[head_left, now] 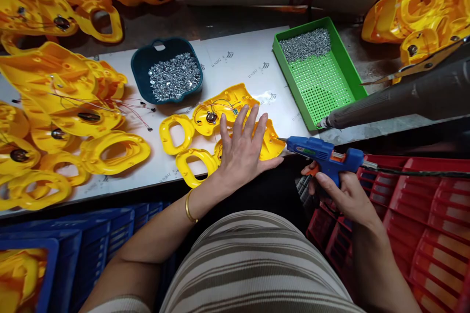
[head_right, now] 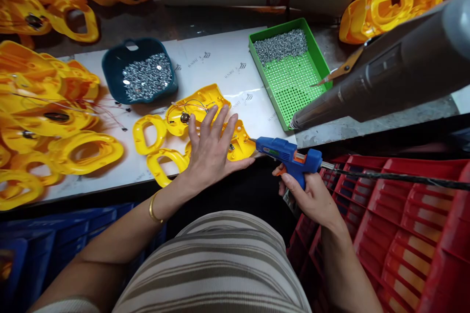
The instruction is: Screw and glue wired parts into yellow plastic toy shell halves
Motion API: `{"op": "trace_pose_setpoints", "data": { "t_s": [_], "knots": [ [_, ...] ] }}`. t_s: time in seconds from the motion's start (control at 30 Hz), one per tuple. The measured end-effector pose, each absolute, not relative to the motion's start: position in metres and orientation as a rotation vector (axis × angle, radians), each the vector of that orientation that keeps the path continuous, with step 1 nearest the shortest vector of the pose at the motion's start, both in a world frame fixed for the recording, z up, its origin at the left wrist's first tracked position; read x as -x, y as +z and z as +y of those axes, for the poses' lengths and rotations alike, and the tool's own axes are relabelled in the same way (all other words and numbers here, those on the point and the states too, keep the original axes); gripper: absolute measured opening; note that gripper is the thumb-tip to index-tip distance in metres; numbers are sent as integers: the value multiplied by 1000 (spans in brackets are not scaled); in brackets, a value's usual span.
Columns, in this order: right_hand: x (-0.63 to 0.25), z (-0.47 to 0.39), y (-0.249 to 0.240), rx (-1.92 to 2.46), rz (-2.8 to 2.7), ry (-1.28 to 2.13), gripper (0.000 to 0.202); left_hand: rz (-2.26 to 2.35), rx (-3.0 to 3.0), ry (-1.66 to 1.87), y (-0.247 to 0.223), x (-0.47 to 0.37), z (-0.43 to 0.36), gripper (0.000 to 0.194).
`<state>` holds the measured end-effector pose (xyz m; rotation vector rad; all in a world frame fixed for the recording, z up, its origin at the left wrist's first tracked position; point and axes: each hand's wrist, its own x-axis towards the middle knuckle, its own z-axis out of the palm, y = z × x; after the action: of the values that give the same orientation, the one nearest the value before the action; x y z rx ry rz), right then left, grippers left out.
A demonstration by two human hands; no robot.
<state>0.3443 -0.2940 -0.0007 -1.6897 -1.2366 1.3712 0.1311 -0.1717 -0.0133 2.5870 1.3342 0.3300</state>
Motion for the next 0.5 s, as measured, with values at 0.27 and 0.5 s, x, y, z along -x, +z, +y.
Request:
{"op": "trace_pose_setpoints", "data": {
  "t_s": [0.27, 0.5],
  "knots": [
    [-341, -294, 7, 1826, -1249, 1304, 39, 1342, -2597, 308, -14, -132, -172, 92],
    [-344, -296, 5, 1854, -1271, 1279, 38, 1336, -2599, 316, -14, -132, -173, 92]
  ]
}}
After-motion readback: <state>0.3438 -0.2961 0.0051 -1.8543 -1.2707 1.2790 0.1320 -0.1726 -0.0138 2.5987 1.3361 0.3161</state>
